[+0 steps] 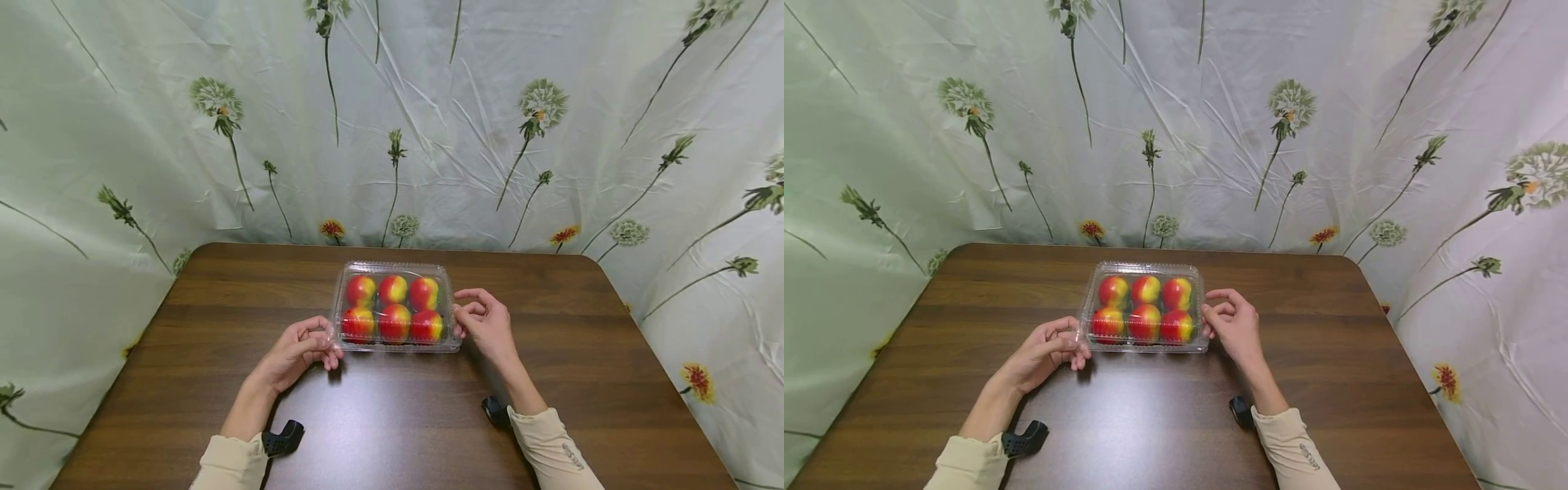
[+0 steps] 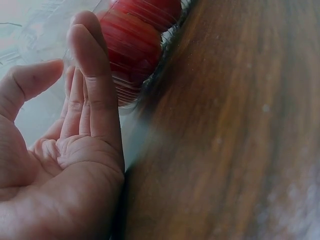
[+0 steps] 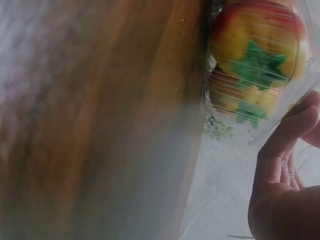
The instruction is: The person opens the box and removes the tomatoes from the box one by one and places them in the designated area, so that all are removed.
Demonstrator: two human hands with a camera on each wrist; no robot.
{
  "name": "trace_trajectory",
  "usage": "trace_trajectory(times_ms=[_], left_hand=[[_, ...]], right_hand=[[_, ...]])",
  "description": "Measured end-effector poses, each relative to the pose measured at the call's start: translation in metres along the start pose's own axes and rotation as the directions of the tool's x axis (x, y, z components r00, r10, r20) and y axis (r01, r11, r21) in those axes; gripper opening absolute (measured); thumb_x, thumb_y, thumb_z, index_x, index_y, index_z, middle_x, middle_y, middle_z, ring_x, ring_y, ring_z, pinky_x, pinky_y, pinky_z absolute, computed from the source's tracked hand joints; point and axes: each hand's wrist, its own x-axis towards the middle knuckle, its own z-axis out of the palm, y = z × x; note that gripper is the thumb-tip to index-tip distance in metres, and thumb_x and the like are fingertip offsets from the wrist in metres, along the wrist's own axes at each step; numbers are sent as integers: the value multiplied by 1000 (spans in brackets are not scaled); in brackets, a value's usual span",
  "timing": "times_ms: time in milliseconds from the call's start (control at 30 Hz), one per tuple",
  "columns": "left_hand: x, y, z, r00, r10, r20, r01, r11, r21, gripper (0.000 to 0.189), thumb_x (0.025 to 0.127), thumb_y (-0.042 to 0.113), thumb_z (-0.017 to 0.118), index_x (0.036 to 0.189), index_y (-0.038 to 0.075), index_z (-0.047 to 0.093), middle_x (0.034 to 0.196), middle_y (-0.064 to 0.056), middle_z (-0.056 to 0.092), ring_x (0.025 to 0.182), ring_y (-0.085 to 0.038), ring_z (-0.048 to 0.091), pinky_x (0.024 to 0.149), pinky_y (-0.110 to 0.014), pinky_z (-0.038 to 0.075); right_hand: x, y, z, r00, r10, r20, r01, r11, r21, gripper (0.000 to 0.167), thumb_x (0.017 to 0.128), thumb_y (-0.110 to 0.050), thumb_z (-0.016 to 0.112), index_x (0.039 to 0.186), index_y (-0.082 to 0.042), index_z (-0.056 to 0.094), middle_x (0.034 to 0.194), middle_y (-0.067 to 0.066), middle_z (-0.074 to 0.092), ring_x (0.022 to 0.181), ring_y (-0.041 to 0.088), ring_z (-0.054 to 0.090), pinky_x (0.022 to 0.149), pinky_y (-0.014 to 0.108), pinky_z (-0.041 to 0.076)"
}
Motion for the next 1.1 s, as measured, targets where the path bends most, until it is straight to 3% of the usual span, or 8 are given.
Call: trace_trajectory(times_ms=[300, 633, 1100], left_hand=[[-2, 1, 0, 1000, 1, 15, -1, 1000, 4, 24, 105, -9, 37, 107, 4, 57, 91, -8, 80, 73, -17, 76, 68, -26, 62], [-3, -2, -2, 997, 18, 79, -20, 1000, 20, 25, 104, -9, 34, 105, 4, 56, 91, -7, 78, 73, -16, 74, 68, -26, 61], [0, 2, 0, 998, 10, 60, -12, 999, 39, 22, 108, -1, 37, 103, 5, 57, 90, -7, 78, 73, -16, 74, 68, -26, 61]], right_hand=[[-1, -1, 1, 999, -31, 8, 31, 999, -10, 21, 96, 3, 70, 117, 0, 68, 71, 5, 69, 49, 14, 62, 53, 26, 56], [-2, -7, 0, 999, -52, 16, 52, 999, 5, 13, 98, 0, 69, 109, 6, 69, 70, 7, 67, 51, 13, 62, 52, 25, 54], [6, -16, -8, 997, -77, 9, 77, 996, -53, 16, 103, -8, 68, 109, 6, 73, 84, 23, 70, 62, 15, 64, 62, 27, 60]])
